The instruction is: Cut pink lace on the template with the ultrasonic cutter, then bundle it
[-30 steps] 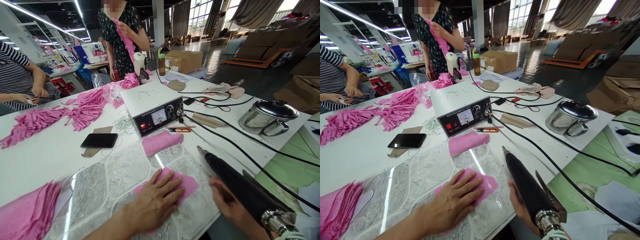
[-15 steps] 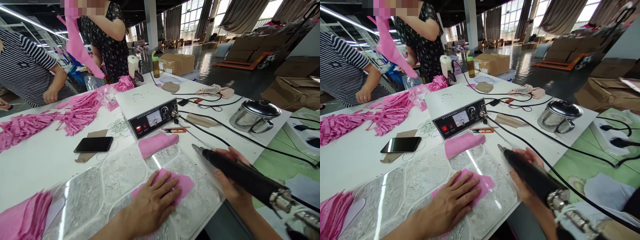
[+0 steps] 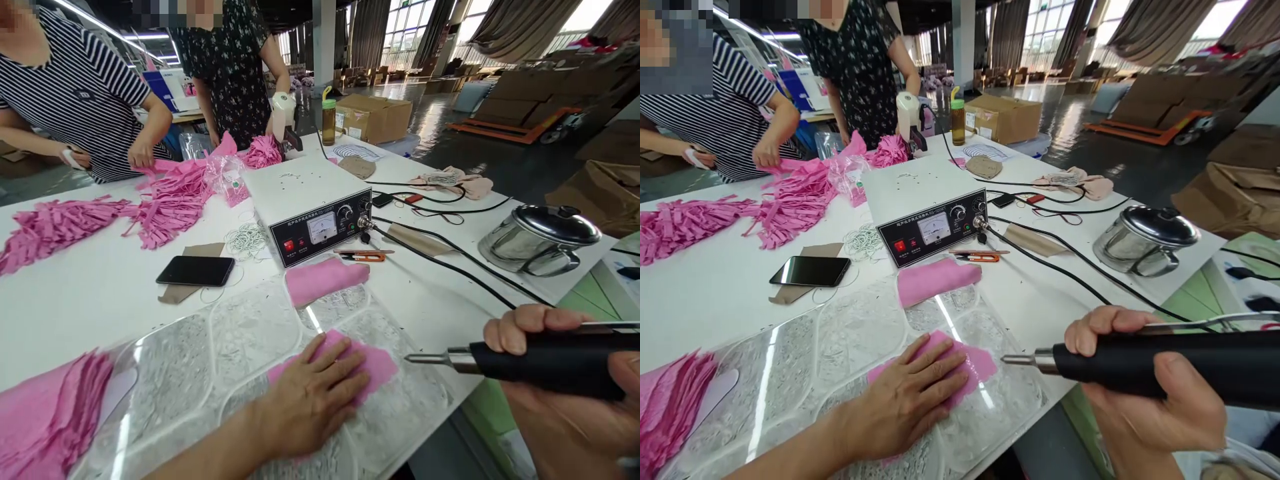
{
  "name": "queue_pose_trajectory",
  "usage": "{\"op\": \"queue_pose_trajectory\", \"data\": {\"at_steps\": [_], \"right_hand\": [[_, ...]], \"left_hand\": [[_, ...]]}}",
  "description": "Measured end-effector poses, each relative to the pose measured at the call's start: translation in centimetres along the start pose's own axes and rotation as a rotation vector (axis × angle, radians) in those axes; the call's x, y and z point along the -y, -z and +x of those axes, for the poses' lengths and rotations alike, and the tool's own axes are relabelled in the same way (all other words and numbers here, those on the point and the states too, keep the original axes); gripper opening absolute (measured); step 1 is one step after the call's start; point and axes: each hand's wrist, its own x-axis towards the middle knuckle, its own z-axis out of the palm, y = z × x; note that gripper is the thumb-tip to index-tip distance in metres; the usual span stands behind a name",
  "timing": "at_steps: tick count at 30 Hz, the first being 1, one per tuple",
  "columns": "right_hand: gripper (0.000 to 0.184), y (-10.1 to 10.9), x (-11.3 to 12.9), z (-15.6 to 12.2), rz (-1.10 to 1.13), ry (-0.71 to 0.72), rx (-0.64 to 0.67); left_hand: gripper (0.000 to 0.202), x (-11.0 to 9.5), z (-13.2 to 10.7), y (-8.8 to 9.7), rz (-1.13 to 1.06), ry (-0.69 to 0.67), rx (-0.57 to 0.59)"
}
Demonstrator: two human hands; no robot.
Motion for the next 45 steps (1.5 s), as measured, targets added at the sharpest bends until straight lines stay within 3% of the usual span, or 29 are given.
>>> {"op": "queue_pose_trajectory", "data": {"at_steps": [6,29,45], "right_hand": [[0.015,-0.3,-0.6,-0.5,-0.044,0.035,0.208],[0.020,-2.2,-0.3,-0.2,-0.140,0.063,0.241],[0.020,-1.2,-0.8,0.0,-0.120,0.071,0.355]], "left_hand": [[0.040,0.0,0.0,0.0,-0.019,0.003,-0.022],[0.040,0.0,0.1,0.0,-0.038,0.008,-0.018],[0.041,0.0,0.0,0.0,-0.022,0.010,0.017]]}}
